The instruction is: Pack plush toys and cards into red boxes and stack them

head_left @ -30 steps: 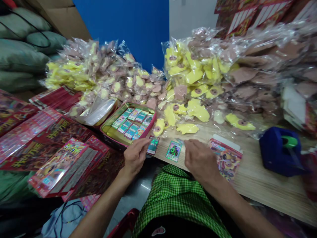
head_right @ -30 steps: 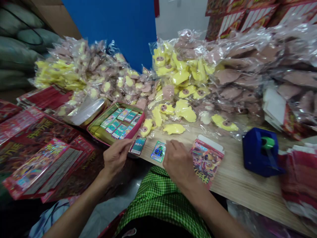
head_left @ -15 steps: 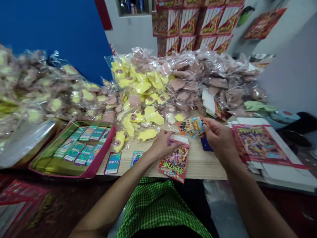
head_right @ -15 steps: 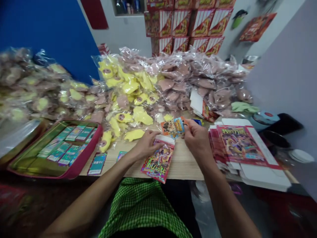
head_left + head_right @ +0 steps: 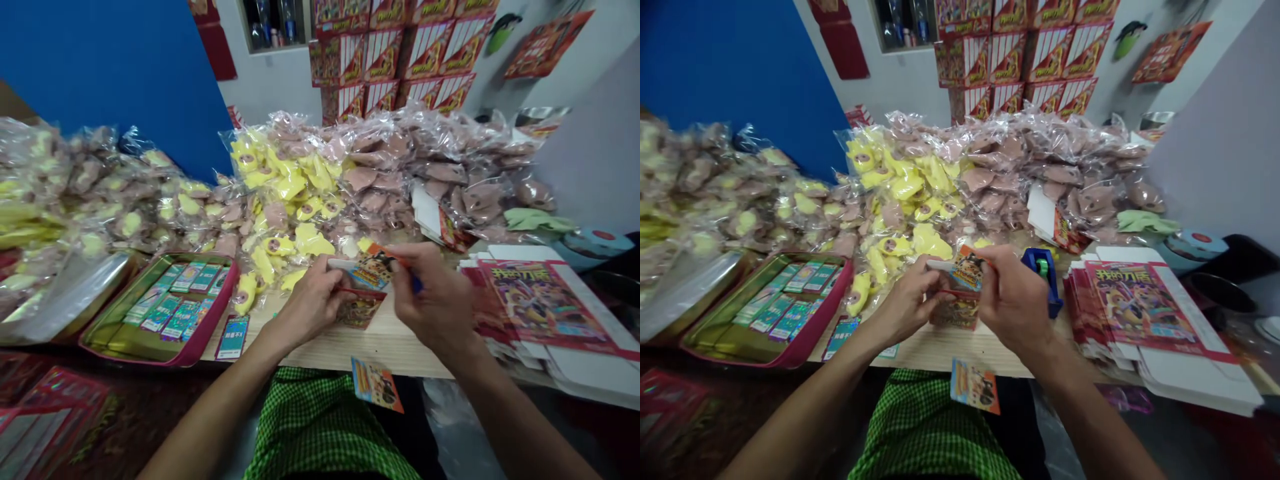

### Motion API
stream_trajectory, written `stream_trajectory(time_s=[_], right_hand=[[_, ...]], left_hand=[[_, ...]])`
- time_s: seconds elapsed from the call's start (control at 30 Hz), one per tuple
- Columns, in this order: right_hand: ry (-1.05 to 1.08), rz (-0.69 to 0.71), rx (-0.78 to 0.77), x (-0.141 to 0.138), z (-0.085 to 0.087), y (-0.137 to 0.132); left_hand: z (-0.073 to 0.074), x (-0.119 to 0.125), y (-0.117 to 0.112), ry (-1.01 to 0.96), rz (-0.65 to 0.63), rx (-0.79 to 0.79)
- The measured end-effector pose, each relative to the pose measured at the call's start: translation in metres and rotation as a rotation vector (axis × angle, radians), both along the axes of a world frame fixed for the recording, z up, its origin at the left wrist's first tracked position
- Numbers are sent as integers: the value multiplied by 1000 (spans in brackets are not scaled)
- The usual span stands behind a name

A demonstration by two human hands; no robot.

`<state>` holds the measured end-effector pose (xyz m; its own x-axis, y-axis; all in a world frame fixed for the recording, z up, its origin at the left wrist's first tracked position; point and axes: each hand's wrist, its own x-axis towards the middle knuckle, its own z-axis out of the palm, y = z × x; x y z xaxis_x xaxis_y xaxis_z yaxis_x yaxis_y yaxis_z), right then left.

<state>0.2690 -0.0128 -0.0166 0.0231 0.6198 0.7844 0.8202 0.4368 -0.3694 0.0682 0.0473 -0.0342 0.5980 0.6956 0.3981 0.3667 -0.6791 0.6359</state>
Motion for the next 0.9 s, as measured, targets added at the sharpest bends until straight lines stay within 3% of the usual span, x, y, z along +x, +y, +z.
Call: stream_trajectory(time_s=[0.1,0.2,0.33,0.43,0.57,0.67,0.77,0.83,0.9], right_hand=[[-61,26,-30,-5,-5,18],[-109,1,-90,-4,-11,33],[-325,197,-140,-5,-8,42],[-329,177,-202,-7,7,35],[-358,29,-37,-10,22,25],[-541,153,-65,-13,19,28],[-538,204,-171,-12,13,24],[-444,158,-137,-11,8,5],[-361,199,-171,-14,-8,-27]], left_hand=[[-8,-3,13,41,91,-31],[-13,-7,23,53,79,-59],[-18,-13,27,-41,29,-1],[-21,-16,24,-100,13,27],[-19,-16,18,-93,-27,53],[-17,-12,13,-130,-40,67],[-20,-11,12,-177,7,76],[-25,-13,14,-203,49,76],[-28,-17,16,-213,85,75]])
